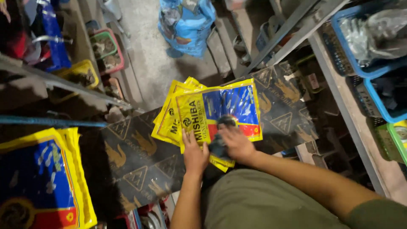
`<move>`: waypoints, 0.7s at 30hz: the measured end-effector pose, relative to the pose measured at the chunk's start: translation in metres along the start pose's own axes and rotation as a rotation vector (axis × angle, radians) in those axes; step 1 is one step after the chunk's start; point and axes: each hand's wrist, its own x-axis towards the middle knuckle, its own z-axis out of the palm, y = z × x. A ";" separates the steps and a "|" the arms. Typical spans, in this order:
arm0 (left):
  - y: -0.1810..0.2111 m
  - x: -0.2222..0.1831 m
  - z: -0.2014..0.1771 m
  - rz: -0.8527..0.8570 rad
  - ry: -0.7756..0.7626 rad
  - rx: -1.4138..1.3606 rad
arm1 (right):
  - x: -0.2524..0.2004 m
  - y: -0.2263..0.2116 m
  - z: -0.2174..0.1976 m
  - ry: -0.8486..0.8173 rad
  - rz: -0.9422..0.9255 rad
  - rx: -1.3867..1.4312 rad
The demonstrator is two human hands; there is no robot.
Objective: Cleaning dust off motorcycle parts packaging using a cloth.
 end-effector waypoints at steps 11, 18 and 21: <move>-0.004 -0.008 0.025 -0.030 0.149 -0.175 | 0.190 0.027 0.083 0.156 -0.375 0.140; -0.016 0.010 0.029 -0.272 0.078 -0.372 | 0.165 0.009 0.112 0.203 -0.229 0.037; -0.034 0.004 0.038 -0.067 0.277 -0.391 | 0.095 -0.038 0.013 -0.010 -0.205 0.070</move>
